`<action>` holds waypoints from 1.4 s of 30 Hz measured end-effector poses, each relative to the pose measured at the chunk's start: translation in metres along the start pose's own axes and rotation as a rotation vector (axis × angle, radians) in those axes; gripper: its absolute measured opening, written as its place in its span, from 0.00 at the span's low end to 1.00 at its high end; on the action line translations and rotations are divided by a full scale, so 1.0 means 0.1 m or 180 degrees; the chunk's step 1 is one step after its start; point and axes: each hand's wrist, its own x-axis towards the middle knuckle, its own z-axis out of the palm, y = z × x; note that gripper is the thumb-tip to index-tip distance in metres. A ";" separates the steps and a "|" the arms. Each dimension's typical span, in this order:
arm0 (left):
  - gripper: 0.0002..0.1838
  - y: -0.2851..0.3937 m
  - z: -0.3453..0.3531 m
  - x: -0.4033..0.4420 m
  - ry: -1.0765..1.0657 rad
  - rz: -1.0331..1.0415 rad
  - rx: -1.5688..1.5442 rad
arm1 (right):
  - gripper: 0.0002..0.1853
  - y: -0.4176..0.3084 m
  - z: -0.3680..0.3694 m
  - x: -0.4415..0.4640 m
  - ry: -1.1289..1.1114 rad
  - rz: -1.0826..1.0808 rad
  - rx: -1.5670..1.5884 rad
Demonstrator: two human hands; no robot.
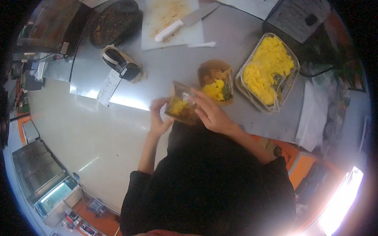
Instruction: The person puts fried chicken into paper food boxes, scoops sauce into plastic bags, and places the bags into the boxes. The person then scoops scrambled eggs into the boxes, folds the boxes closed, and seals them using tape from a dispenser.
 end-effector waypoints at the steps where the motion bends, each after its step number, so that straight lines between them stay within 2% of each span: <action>1: 0.33 0.03 -0.01 -0.01 -0.0311 -0.0062 0.0060 | 0.29 0.01 0.03 0.01 0.0050 -0.0013 -0.0120; 2: 0.34 0.05 -0.02 0.02 -0.0524 0.0393 0.0741 | 0.30 0.01 0.05 0.02 0.0117 0.0017 -0.0219; 5: 0.31 0.14 -0.04 0.07 -0.0716 0.0642 0.0945 | 0.35 -0.07 0.11 0.12 0.0383 0.0174 -0.0479; 8: 0.28 0.03 -0.02 0.04 -0.0726 0.0782 0.1169 | 0.36 -0.13 0.17 0.21 0.0476 0.0610 -0.0756; 11: 0.23 -0.12 0.05 -0.01 -0.0501 0.0663 0.1006 | 0.32 -0.10 0.22 0.28 0.0683 0.0467 -0.1130; 14: 0.21 -0.14 0.18 -0.05 -0.0073 -0.0062 0.0588 | 0.26 0.01 0.29 0.27 0.0303 0.0269 -0.1518; 17: 0.15 0.00 0.26 0.03 0.0209 0.0159 0.0724 | 0.17 0.08 0.34 0.23 0.0217 0.0352 -0.1474; 20: 0.15 0.06 0.22 0.02 0.0014 0.0085 0.1231 | 0.13 0.01 0.30 0.24 0.0303 -0.0035 -0.1800; 23: 0.15 0.03 0.22 -0.01 0.0044 0.0045 0.1192 | 0.11 -0.03 0.20 0.30 -0.0087 0.0145 -0.1894; 26: 0.13 0.07 0.29 -0.05 0.0257 -0.0425 0.1210 | 0.10 0.12 0.20 0.31 -0.0102 0.0081 -0.1639; 29: 0.12 0.10 0.33 -0.05 0.0358 -0.0615 0.1454 | 0.09 0.08 0.12 0.34 -0.0052 -0.0123 -0.1246; 32: 0.11 0.06 0.39 -0.06 0.0489 -0.0722 0.1517 | 0.10 0.09 0.11 0.33 -0.0220 -0.0376 -0.1564; 35: 0.12 -0.05 0.33 -0.06 0.0486 -0.0447 0.1698 | 0.09 -0.06 0.02 0.46 -0.0782 0.0502 -0.1304; 38: 0.15 -0.02 0.01 0.13 0.0224 -0.0485 0.1543 | 0.07 -0.08 -0.05 0.69 -0.0586 -0.0447 -0.1717; 41: 0.17 0.04 -0.11 0.25 0.0461 -0.0416 0.2219 | 0.07 0.07 0.01 1.07 -0.0850 -0.0773 -0.1505; 42: 0.17 0.08 -0.06 0.26 0.0806 -0.0562 0.2004 | 0.08 0.12 0.02 1.16 -0.1084 -0.0704 -0.1448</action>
